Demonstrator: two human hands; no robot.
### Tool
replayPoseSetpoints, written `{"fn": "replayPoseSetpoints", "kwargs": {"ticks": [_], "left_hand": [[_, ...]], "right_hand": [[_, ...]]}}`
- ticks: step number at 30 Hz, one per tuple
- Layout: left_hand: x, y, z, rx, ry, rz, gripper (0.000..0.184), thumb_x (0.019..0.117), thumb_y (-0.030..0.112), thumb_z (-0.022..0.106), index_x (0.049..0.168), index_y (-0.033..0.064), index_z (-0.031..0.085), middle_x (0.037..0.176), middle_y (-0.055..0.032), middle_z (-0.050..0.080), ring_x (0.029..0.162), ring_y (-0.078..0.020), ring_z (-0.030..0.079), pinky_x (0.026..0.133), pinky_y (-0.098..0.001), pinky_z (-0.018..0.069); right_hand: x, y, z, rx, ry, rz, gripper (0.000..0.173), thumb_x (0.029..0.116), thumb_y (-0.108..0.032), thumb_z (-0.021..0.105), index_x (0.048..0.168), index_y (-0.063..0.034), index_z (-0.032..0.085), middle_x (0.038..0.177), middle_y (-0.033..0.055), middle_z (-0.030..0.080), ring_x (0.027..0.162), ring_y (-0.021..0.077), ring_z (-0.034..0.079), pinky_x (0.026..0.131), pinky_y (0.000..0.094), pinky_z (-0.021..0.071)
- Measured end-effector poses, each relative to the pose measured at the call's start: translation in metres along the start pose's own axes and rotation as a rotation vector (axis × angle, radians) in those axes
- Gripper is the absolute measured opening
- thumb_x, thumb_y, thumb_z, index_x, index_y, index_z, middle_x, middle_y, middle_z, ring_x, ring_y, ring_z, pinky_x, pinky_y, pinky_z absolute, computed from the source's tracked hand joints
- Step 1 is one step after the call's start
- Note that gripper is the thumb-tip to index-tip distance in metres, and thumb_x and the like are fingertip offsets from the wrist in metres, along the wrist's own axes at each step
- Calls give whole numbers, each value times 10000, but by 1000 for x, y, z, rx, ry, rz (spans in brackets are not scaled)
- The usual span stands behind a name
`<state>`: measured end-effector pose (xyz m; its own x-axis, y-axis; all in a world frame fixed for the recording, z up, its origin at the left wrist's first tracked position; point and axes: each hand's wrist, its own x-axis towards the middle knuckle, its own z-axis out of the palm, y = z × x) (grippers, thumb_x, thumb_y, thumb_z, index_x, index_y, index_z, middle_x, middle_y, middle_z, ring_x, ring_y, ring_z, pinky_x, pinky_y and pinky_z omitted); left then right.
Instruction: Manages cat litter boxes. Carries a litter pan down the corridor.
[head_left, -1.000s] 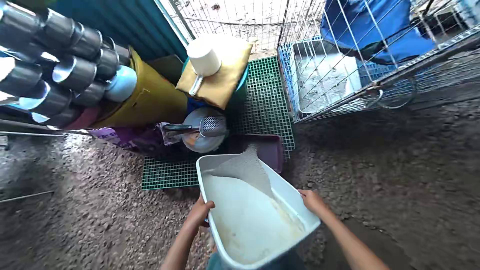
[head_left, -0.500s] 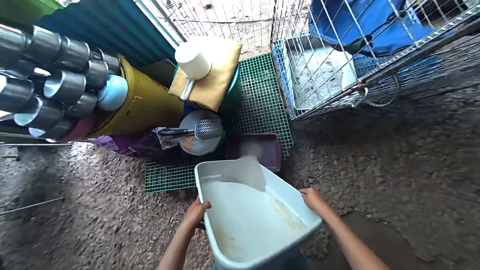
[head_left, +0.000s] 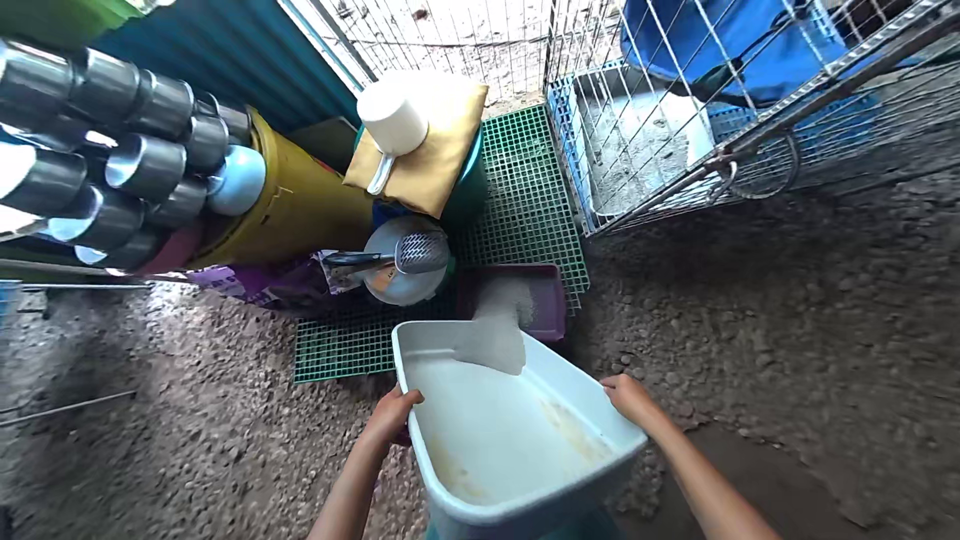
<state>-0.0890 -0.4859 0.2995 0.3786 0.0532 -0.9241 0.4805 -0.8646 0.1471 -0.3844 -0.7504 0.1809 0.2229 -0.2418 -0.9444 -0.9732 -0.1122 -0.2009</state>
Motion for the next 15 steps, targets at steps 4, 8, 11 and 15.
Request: {"fn": "replayPoseSetpoints", "kwargs": {"ticks": [4, 8, 11, 15], "left_hand": [[-2, -4, -2, 5, -18, 21, 448, 1053, 220, 548, 1473, 86, 472, 1087, -228, 668, 867, -299, 674, 731, -454, 558], [5, -4, -1, 12, -14, 1, 395, 1055, 245, 545, 1389, 33, 527, 1051, -229, 660, 838, -296, 651, 726, -456, 542], [1, -11, -2, -8, -15, 17, 446, 1056, 226, 540, 1471, 78, 475, 1099, -230, 660, 867, -297, 658, 740, -457, 546], [0, -4, 2, -29, 6, 44, 447, 1052, 216, 548, 1472, 80, 477, 1091, -228, 664, 863, -293, 660, 732, -448, 545]], "right_hand": [[-11, -1, 10, -30, -19, 35, 372, 1083, -105, 456, 1410, -37, 620, 1386, 243, 627, 1341, 377, 570, 1141, 543, 413], [4, 5, 10, -74, -57, -1, 348, 1076, -109, 470, 1359, -28, 656, 1355, 250, 642, 1325, 382, 581, 1129, 553, 420], [-5, 6, 12, 10, 1, 2, 351, 1082, -101, 461, 1368, -29, 653, 1354, 253, 643, 1318, 400, 582, 1129, 561, 418], [-8, 2, 2, 22, 43, -2, 362, 1087, -104, 453, 1393, -42, 638, 1377, 249, 631, 1336, 396, 570, 1142, 555, 409]]}}
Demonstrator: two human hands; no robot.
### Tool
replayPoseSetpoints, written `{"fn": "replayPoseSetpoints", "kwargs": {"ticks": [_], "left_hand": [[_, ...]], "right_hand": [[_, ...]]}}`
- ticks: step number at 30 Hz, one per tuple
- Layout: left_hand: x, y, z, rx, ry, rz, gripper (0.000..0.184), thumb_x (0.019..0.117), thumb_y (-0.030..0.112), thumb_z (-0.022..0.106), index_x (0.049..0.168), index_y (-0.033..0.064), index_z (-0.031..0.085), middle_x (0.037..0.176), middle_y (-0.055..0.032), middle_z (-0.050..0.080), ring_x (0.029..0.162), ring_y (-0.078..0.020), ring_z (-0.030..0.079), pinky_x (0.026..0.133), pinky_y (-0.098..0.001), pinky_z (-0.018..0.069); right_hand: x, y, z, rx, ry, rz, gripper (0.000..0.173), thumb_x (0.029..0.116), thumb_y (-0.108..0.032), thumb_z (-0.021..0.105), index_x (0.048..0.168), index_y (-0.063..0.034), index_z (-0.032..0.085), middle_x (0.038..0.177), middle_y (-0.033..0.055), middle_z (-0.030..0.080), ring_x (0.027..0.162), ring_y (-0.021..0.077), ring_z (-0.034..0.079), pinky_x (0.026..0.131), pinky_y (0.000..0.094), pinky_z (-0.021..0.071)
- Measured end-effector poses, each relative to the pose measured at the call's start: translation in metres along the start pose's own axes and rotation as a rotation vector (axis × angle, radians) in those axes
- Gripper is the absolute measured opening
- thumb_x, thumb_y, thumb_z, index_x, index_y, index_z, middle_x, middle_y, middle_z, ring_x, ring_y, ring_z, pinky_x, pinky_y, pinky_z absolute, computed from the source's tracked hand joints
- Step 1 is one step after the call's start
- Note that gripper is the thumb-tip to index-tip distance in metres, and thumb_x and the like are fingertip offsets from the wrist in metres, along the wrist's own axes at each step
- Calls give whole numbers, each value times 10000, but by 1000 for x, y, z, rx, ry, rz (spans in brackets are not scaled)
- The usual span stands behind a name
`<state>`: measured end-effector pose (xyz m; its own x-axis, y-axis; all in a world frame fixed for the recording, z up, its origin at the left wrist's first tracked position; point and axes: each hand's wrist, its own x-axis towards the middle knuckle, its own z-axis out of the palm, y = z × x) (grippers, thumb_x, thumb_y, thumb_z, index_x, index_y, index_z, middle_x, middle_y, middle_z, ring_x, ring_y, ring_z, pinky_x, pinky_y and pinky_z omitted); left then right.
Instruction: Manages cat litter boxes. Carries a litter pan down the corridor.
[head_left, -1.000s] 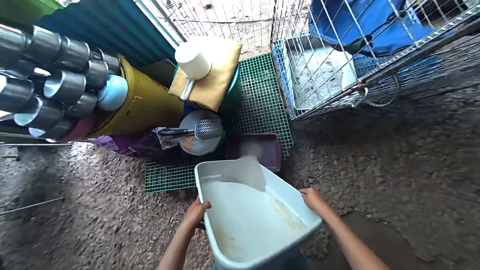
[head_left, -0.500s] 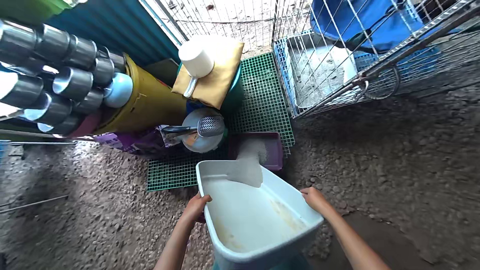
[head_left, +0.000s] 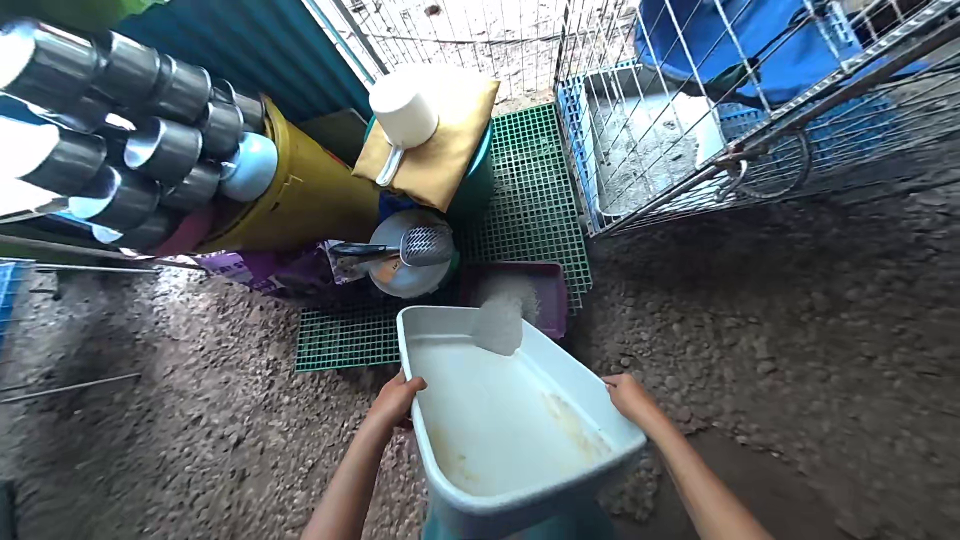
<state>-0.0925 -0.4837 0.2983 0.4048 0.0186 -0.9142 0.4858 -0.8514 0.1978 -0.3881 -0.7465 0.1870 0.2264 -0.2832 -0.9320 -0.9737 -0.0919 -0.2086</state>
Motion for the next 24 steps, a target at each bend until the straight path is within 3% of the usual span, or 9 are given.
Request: {"fn": "replayPoseSetpoints", "kwargs": {"ticks": [7, 10, 13, 15, 18, 20, 24], "left_hand": [[10, 6, 7, 8, -10, 4, 418, 1050, 229, 557, 1425, 49, 513, 1071, -221, 662, 845, -282, 647, 733, -443, 537], [11, -9, 7, -33, -17, -29, 445, 1049, 210, 553, 1470, 87, 480, 1106, -228, 663, 876, -294, 663, 744, -446, 550], [15, -47, 5, -65, -66, -67, 598, 1025, 139, 561, 1581, 158, 342, 1183, -259, 646, 927, -334, 672, 779, -483, 559], [27, -80, 5, -98, -117, -109, 683, 997, 68, 555, 1603, 170, 256, 1156, -261, 640, 899, -329, 672, 757, -477, 568], [51, -135, 5, -185, -126, -178, 699, 983, -3, 547, 1591, 154, 240, 1156, -263, 629, 896, -330, 670, 749, -474, 571], [65, -174, 5, -238, -72, -198, 681, 971, -30, 555, 1576, 135, 289, 1176, -270, 620, 910, -338, 658, 756, -480, 560], [61, -246, -6, -321, -13, -120, 724, 924, -126, 559, 1570, 74, 304, 1275, -298, 582, 974, -355, 641, 782, -495, 550]], "right_hand": [[11, -1, -8, -60, -23, 23, 371, 1085, -126, 463, 1412, -53, 623, 1394, 231, 626, 1350, 372, 564, 1148, 542, 408], [11, 1, -6, -58, -12, 15, 376, 1090, -124, 447, 1417, -60, 620, 1390, 232, 628, 1343, 373, 571, 1143, 550, 412], [-2, 0, 4, -30, 42, 8, 395, 1107, -131, 410, 1455, -75, 588, 1414, 236, 611, 1361, 380, 555, 1154, 551, 399], [-15, -6, 13, -47, 95, 12, 403, 1114, -146, 396, 1470, -93, 577, 1396, 249, 621, 1341, 400, 570, 1139, 567, 412], [-23, -13, 40, -91, 156, -19, 416, 1113, -156, 386, 1488, -99, 557, 1359, 262, 639, 1301, 429, 595, 1105, 586, 444], [-33, -21, 62, -140, 176, -24, 424, 1113, -157, 377, 1499, -89, 538, 1379, 250, 629, 1302, 421, 594, 1098, 577, 450], [-53, -34, 103, -279, 130, 3, 431, 1122, -218, 360, 1485, -78, 546, 1388, 221, 633, 1310, 395, 596, 1097, 562, 451]]}}
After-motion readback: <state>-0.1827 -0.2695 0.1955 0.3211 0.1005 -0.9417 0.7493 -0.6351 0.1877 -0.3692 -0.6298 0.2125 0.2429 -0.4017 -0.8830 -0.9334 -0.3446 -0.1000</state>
